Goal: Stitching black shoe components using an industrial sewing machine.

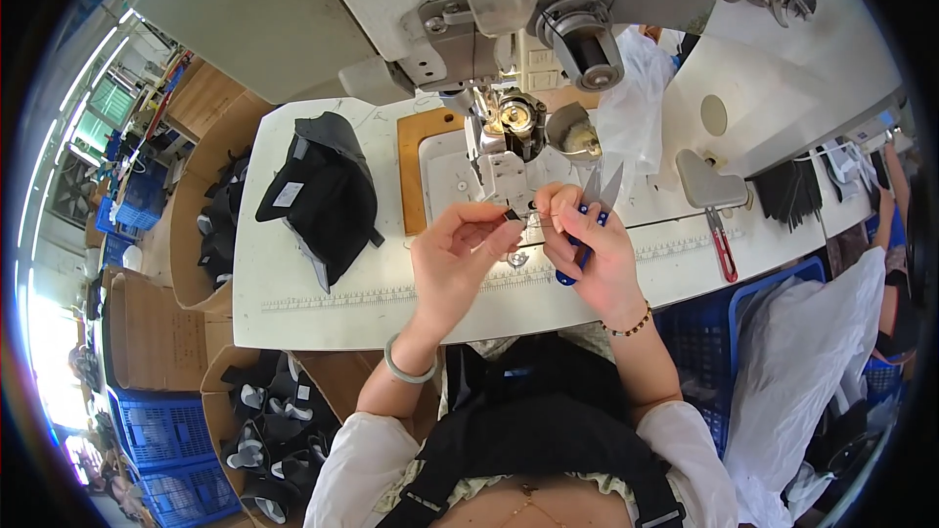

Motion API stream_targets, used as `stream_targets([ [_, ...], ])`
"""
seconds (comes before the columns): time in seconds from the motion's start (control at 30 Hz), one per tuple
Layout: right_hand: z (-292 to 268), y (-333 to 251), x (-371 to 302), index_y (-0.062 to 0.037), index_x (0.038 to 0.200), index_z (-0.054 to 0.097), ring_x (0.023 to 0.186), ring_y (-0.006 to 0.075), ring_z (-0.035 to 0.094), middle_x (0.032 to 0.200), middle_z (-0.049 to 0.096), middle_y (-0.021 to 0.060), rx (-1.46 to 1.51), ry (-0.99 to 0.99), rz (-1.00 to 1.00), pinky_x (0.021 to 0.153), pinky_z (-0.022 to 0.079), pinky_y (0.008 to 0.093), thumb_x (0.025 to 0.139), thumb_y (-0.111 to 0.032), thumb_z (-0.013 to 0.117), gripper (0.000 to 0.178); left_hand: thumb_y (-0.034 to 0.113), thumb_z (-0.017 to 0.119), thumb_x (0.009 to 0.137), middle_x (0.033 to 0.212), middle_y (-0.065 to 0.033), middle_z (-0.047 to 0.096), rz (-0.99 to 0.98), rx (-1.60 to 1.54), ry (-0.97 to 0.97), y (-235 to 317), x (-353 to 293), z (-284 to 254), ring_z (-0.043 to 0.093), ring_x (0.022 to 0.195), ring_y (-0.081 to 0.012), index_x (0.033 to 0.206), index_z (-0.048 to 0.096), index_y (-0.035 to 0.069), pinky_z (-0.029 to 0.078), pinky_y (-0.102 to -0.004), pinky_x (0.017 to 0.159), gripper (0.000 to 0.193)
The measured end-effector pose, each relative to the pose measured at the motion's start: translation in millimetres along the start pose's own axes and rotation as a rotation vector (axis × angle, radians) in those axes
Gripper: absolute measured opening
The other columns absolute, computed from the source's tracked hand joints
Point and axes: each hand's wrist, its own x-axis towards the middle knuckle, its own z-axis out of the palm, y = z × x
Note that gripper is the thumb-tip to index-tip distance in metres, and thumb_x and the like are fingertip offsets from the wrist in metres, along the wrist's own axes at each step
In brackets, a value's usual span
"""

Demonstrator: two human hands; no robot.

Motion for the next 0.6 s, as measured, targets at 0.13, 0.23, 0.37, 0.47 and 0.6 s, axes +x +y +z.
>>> stream_targets([
  [0.13, 3.0, -7.2, -1.6, -0.0054, 0.088, 0.053, 0.046, 0.0021, 0.031, 0.059, 0.041, -0.0054, -0.293, 0.077, 0.030, 0.042, 0.022, 0.0183, 0.085, -0.018, 0.061, 0.015, 0.009, 0.060, 0.085, 0.077, -0.0092, 0.061, -0.436, -0.550, -0.019, -4.9, 5.3, -6.3, 0.061, 0.070, -0.0154, 0.092, 0.056, -0.003, 0.049, -0.0250, 0.065, 0.014],
  [0.23, -0.8, -0.7, -0.5, -0.0042, 0.092, 0.053, 0.049, 0.0003, 0.032, 0.057, 0.039, -0.0060, -0.577, 0.202, -0.073, 0.039, 0.021, 0.0194, 0.085, -0.013, 0.059, 0.013, 0.012, 0.059, 0.087, 0.078, -0.0088, 0.060, -0.471, -0.655, -0.034, -10.1, 4.8, -7.0, 0.059, 0.069, -0.0152, 0.089, 0.055, -0.001, 0.048, -0.0255, 0.064, 0.013],
  [0.37, 0.0, 5.3, -5.1, -0.0035, 0.093, 0.057, 0.049, 0.0027, 0.034, 0.066, 0.047, -0.0032, -0.892, 0.214, -0.278, 0.043, 0.026, 0.0196, 0.080, -0.009, 0.065, 0.016, 0.013, 0.059, 0.086, 0.077, -0.0084, 0.060, -0.489, -0.656, -0.017, -10.8, 4.2, -6.5, 0.058, 0.070, -0.0148, 0.087, 0.053, 0.001, 0.047, -0.0256, 0.064, 0.014],
  [0.47, 10.6, 7.4, -6.9, -0.0039, 0.091, 0.060, 0.050, 0.0060, 0.038, 0.071, 0.052, -0.0002, -1.033, 0.159, -0.380, 0.046, 0.030, 0.0207, 0.077, -0.008, 0.067, 0.016, 0.013, 0.060, 0.086, 0.077, -0.0082, 0.060, -0.487, -0.640, -0.012, -10.3, 4.0, -6.5, 0.058, 0.069, -0.0144, 0.086, 0.052, 0.001, 0.047, -0.0253, 0.063, 0.014],
  [0.6, 11.5, 11.3, -7.9, -0.0012, 0.086, 0.061, 0.052, 0.0097, 0.044, 0.076, 0.056, 0.0048, -1.113, 0.158, -0.451, 0.047, 0.035, 0.0229, 0.076, -0.004, 0.065, 0.012, 0.013, 0.061, 0.085, 0.076, -0.0087, 0.060, -0.443, -0.549, -0.005, -7.8, 2.2, -4.0, 0.058, 0.065, -0.0133, 0.085, 0.052, 0.000, 0.047, -0.0246, 0.060, 0.016],
])
